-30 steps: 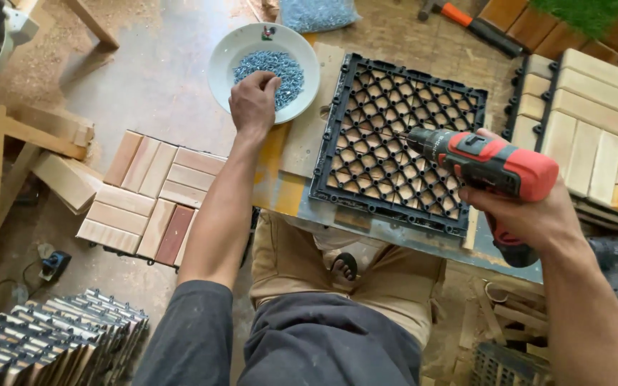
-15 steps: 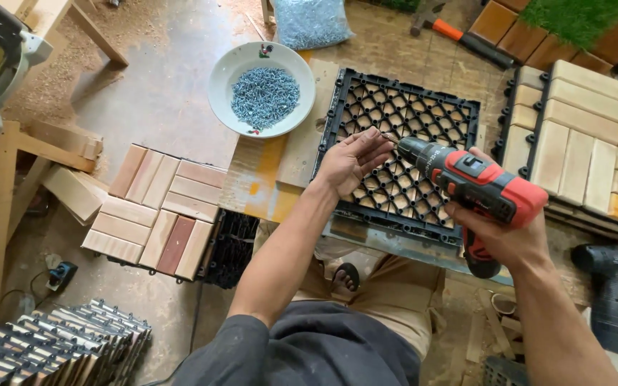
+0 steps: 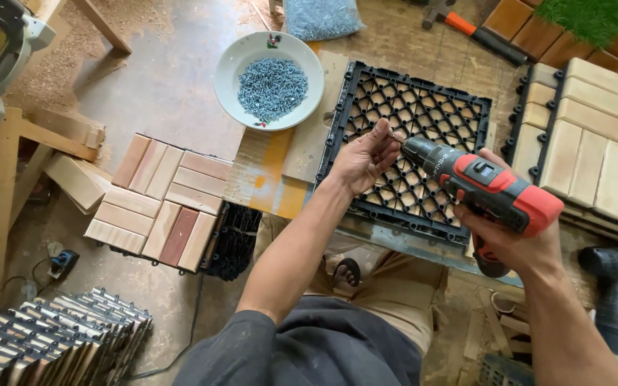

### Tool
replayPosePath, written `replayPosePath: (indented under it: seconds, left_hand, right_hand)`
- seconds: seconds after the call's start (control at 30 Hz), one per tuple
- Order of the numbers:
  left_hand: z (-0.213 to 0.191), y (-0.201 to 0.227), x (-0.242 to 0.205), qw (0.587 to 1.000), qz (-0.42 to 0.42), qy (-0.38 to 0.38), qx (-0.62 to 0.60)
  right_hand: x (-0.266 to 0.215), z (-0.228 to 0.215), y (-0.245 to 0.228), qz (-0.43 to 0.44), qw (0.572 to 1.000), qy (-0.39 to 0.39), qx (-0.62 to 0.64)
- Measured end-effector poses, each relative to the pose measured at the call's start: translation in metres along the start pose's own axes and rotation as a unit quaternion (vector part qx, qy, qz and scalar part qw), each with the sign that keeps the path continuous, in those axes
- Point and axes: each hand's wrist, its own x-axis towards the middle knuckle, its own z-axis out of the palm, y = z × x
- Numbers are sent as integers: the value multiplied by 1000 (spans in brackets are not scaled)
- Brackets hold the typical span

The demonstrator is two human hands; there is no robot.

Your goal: Assembling wooden floor tiles by fastening wooden slats to a plastic grid base using screws and a power drill.

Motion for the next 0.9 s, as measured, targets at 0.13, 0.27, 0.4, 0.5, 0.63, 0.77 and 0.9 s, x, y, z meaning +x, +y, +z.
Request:
replayPosePath:
  seconds: [0.13, 0.27, 0.4, 0.5, 0.63, 0.77, 0.9]
  left_hand:
    - [-11, -2, 4, 998, 7, -56, -14]
    - [-16, 1, -4, 994, -17, -104, -5]
    - [-21, 5, -5, 985, -51, -157, 45]
    - [-26, 5, -10, 983, -74, -135, 101]
    - [-2, 14, -32, 975, -82, -143, 147]
    - [-16, 12, -23, 801, 259, 47, 538]
    - [-41, -2, 3, 374, 266, 43, 888]
  right_hand:
    - [-5, -2, -8, -21, 1000, 10, 8]
    - [-12, -10, 25, -35, 998, -9, -56]
    - [-12, -29, 26, -192, 975, -90, -73]
    - [-11, -39, 8, -184, 972, -122, -81]
    - [-6, -28, -10, -1, 998, -38, -55]
    - [18, -33, -30, 156, 983, -45, -81]
    - [44, -26, -73, 252, 963, -85, -52]
